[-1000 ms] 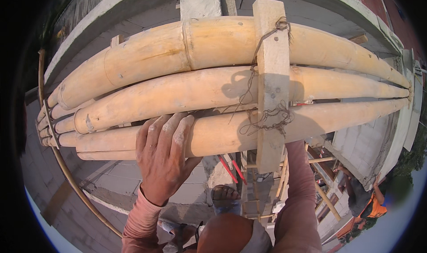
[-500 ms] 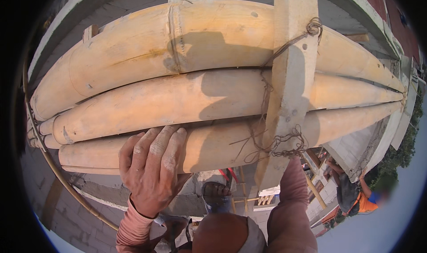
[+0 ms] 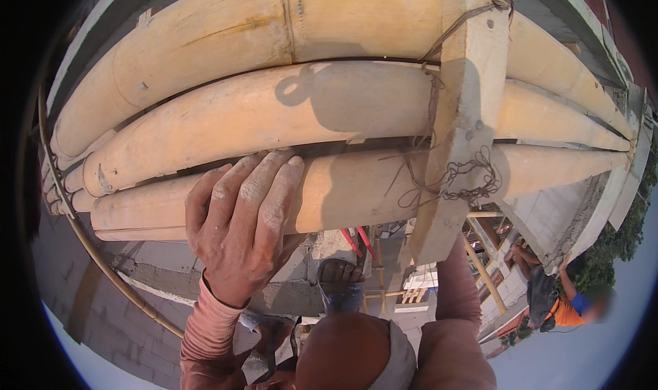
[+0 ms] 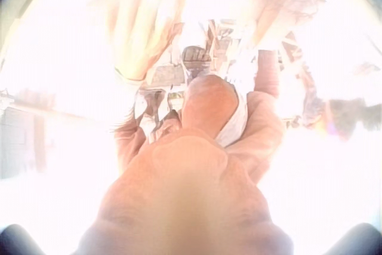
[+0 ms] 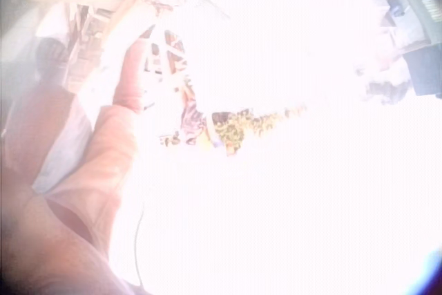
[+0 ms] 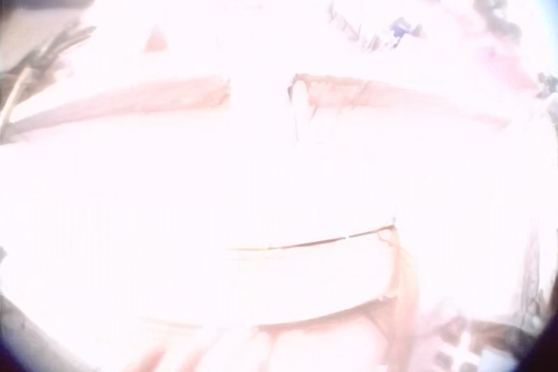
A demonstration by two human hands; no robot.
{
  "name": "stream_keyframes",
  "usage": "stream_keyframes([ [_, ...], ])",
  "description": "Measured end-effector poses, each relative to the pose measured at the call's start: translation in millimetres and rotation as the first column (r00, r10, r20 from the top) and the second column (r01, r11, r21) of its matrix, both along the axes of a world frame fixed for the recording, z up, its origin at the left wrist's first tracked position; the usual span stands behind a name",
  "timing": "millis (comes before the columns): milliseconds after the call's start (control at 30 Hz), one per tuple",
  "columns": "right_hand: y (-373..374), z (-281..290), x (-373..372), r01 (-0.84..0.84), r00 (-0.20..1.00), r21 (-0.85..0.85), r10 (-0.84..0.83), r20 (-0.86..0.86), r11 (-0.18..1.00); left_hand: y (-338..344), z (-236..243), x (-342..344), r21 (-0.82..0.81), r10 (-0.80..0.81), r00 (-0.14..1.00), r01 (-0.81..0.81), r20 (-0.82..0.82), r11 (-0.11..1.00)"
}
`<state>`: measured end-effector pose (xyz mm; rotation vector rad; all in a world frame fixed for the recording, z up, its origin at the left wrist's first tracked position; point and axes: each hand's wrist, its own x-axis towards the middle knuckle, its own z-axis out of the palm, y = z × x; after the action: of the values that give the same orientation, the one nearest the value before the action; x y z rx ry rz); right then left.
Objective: The person secures bamboo poles to a concrete beam by wrapping wire around them, tightening the wire with pliers, and twisting the ends by hand.
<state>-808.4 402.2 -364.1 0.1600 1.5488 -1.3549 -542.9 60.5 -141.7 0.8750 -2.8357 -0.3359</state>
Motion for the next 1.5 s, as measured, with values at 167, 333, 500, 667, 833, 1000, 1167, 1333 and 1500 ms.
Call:
stream_keyframes([
  [167, 55.2, 2.3, 21.6, -0.394, 0.593, 0.368, 0.539, -0.598, 0.842, 4.1, -11.7, 8.8, -0.077, -0.029, 0.989, 0.018, -0.144, 0.997],
  [333, 41.8, 78.7, 82.7, -0.185, 0.510, 0.445, 0.472, -0.719, 0.876, 35.1, -26.5, 32.2, 0.018, -0.049, 0.777, 0.077, -0.628, 0.997],
  [500, -9.4, 159.4, 161.7, -0.461, 0.595, 0.338, 0.568, -0.569, 0.821, 151.3, -31.4, 77.1, 0.890, 0.757, 0.525, 0.003, -0.389, 0.456],
  [667, -80.6, 200.8, 223.9, -0.675, 0.661, 0.123, 0.670, -0.337, 0.728, 184.1, -36.7, 108.2, 0.700, 0.515, 0.643, 0.046, -0.567, 0.713],
  [833, -92.7, 216.0, 256.7, -0.845, 0.502, 0.063, 0.827, -0.252, 0.532, 150.6, -39.6, 158.2, 0.880, 0.751, 0.544, -0.049, -0.374, 0.473],
  [1000, -82.7, 257.7, 237.3, -0.974, 0.133, 0.193, 0.989, 0.062, 0.119, 180.6, -102.1, 180.0, 0.558, 0.673, 0.478, -0.380, -0.565, 0.738],
  [1167, -90.0, 276.0, 212.1, -0.989, 0.138, 0.100, 0.896, 0.421, 0.105, 207.1, -128.5, 178.4, 0.940, 0.958, 0.199, -0.233, -0.207, 0.251],
  [1333, -214.5, 290.2, 157.2, -0.645, 0.614, 0.259, 0.689, -0.384, 0.719, 212.4, -136.7, 170.4, 0.997, 0.997, 0.021, -0.011, -0.075, 0.075],
  [1500, -358.4, 409.0, 119.5, -0.632, 0.703, -0.333, 0.337, -0.626, 0.700, 221.0, -217.9, 195.8, 0.991, 0.934, -0.332, 0.055, 0.130, -0.118],
])
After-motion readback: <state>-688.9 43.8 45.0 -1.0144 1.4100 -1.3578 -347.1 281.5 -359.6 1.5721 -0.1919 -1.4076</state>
